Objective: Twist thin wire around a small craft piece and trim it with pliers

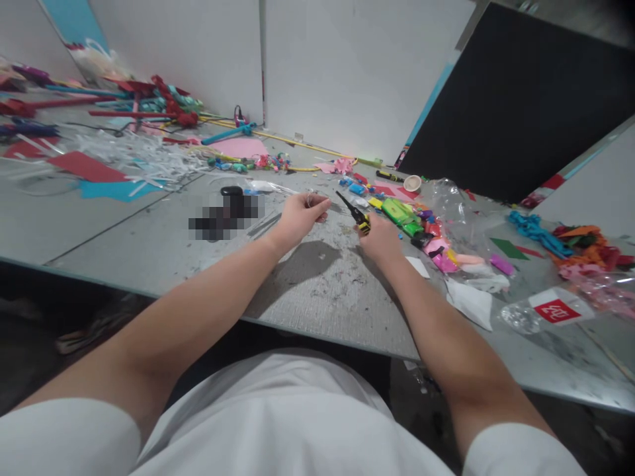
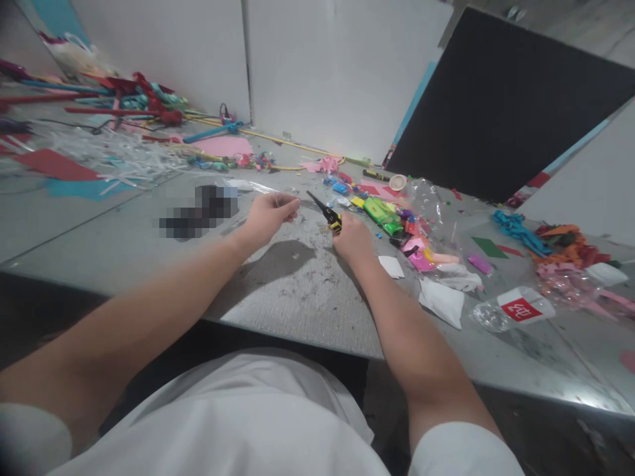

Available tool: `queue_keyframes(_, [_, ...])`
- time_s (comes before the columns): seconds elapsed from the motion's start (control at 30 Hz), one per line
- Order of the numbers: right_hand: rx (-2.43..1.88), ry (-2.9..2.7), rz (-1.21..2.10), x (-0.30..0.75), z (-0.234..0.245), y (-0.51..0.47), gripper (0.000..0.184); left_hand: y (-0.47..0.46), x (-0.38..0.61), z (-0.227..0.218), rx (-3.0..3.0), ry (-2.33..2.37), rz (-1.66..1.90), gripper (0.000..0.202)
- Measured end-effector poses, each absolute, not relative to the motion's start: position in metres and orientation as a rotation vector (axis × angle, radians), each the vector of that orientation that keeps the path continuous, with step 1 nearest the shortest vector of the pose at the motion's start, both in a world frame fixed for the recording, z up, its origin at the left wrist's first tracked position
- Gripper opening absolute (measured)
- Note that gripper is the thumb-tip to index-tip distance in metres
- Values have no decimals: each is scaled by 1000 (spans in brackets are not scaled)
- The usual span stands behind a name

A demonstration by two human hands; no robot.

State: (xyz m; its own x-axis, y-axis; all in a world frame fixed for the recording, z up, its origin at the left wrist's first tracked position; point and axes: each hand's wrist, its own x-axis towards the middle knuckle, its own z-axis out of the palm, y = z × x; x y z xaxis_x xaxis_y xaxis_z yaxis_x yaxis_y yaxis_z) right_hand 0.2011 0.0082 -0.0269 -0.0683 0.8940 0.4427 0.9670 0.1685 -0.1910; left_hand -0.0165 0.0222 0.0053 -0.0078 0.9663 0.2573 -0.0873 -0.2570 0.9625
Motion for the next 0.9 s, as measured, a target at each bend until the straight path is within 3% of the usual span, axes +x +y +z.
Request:
queue_keyframes(0.3, [-1646,-1983,-135,206,-33,9,40,21,-14,5,1250,961,1390,11])
queue_keyframes(0.67, [-1653,-2077,-114,198,-28,0,33,22,-15,2,1296,961,1380,11])
queue_keyframes(0.9, [-1730,-2054,-174,196,-27,-2,39,29,-18,-6,1353,1007,1406,12])
